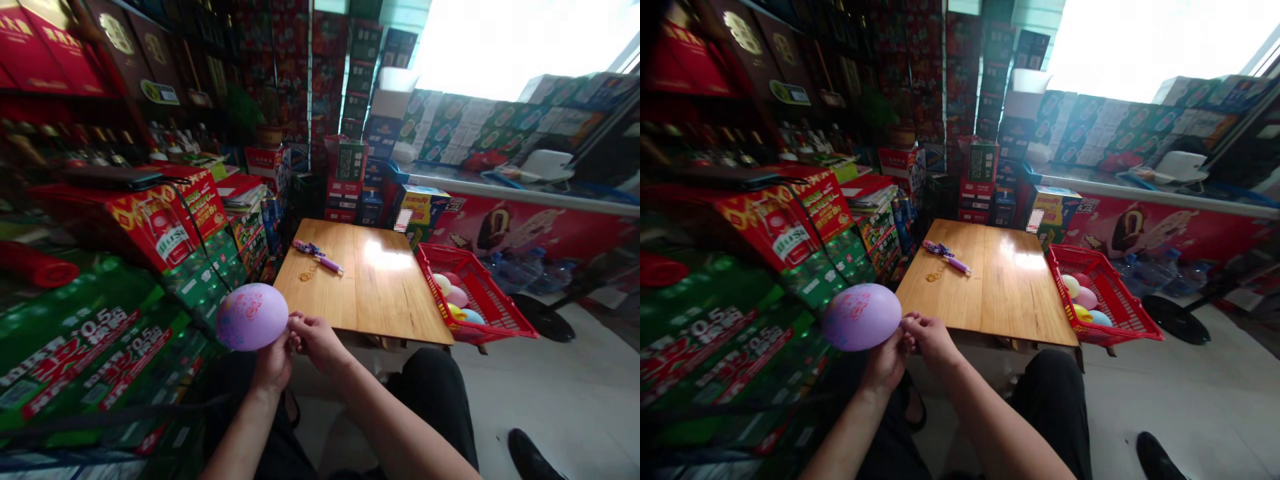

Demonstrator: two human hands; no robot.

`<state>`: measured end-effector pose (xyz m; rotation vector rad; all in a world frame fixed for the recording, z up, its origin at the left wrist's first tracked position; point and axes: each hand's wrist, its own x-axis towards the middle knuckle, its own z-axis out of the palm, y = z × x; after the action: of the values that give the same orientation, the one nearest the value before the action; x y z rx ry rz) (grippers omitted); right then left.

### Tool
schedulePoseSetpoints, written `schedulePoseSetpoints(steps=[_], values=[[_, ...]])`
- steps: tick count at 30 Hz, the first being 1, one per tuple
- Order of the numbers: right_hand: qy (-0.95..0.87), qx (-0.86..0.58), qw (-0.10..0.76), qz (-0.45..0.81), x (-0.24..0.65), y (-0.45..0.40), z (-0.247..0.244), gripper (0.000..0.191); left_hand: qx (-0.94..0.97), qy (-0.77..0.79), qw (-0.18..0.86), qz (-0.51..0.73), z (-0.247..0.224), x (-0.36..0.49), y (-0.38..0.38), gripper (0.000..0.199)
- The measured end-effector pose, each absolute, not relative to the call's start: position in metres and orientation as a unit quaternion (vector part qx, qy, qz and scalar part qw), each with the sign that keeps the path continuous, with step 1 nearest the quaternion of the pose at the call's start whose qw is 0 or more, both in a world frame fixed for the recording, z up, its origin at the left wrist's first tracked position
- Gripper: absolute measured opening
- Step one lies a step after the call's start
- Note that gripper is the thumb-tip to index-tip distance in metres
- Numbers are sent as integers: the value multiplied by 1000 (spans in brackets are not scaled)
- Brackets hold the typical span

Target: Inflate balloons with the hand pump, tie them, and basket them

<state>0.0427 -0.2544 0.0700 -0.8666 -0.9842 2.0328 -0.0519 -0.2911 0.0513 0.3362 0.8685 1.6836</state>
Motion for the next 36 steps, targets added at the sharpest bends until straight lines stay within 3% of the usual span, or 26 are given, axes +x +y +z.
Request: schedulePoseSetpoints(steps=[12,22,36], values=[[-342,-317,350,813,79,-278,67,44,120,374,583,711,49,-21,-319,30],[-387,-317,387,774,99,-294,66,32,107,384,582,708,51,3,-330,31],[-343,-316,360,808,77,-287,47,43,88,419,584,690,21,-20,-322,30]])
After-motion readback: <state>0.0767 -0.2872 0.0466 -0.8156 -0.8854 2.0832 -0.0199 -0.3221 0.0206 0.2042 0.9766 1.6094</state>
